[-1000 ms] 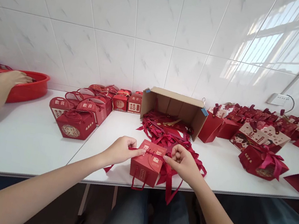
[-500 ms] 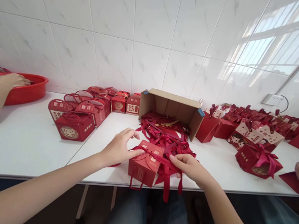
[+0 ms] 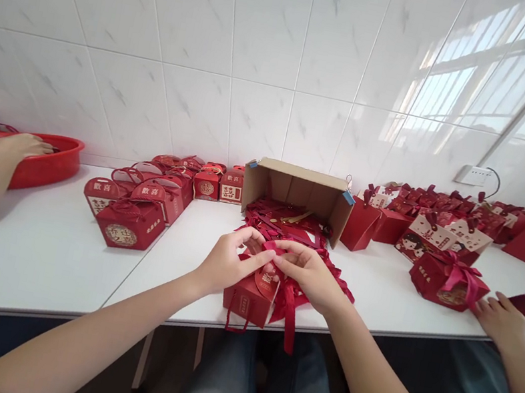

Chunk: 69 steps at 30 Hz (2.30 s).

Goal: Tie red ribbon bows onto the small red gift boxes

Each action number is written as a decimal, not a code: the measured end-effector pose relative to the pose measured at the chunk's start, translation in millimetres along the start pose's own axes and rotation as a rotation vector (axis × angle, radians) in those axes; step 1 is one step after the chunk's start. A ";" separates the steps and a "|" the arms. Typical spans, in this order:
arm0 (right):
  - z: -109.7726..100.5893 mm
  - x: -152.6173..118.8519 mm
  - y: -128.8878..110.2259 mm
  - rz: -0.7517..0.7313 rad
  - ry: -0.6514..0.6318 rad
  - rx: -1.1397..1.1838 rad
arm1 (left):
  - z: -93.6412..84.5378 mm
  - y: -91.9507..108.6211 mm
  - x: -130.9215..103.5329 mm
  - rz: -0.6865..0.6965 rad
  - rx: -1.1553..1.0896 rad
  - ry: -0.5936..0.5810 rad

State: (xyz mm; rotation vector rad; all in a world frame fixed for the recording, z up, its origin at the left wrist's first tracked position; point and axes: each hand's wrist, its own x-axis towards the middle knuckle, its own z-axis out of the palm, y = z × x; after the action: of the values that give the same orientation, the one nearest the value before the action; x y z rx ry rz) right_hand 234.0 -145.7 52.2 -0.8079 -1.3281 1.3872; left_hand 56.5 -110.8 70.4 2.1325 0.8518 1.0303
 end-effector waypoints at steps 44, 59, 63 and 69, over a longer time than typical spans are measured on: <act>28.1 25.4 19.7 -0.083 0.327 -0.916 | -64.9 -12.2 8.5 0.038 0.307 -0.281; 18.7 19.7 15.2 -0.101 0.148 -0.696 | -26.0 -18.2 40.2 0.223 0.477 0.041; 16.4 18.8 14.9 -0.118 0.086 -0.670 | -33.2 -30.7 18.6 -0.020 0.145 -0.182; 16.1 17.6 15.6 -0.088 0.146 -0.581 | -30.7 -35.1 -1.9 -0.013 0.069 -0.046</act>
State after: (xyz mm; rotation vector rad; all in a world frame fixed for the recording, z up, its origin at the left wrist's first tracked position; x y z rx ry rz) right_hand 210.8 -132.0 42.8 -1.1906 -1.6509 0.8536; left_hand 20.4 -83.5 59.0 2.1967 0.8899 0.9548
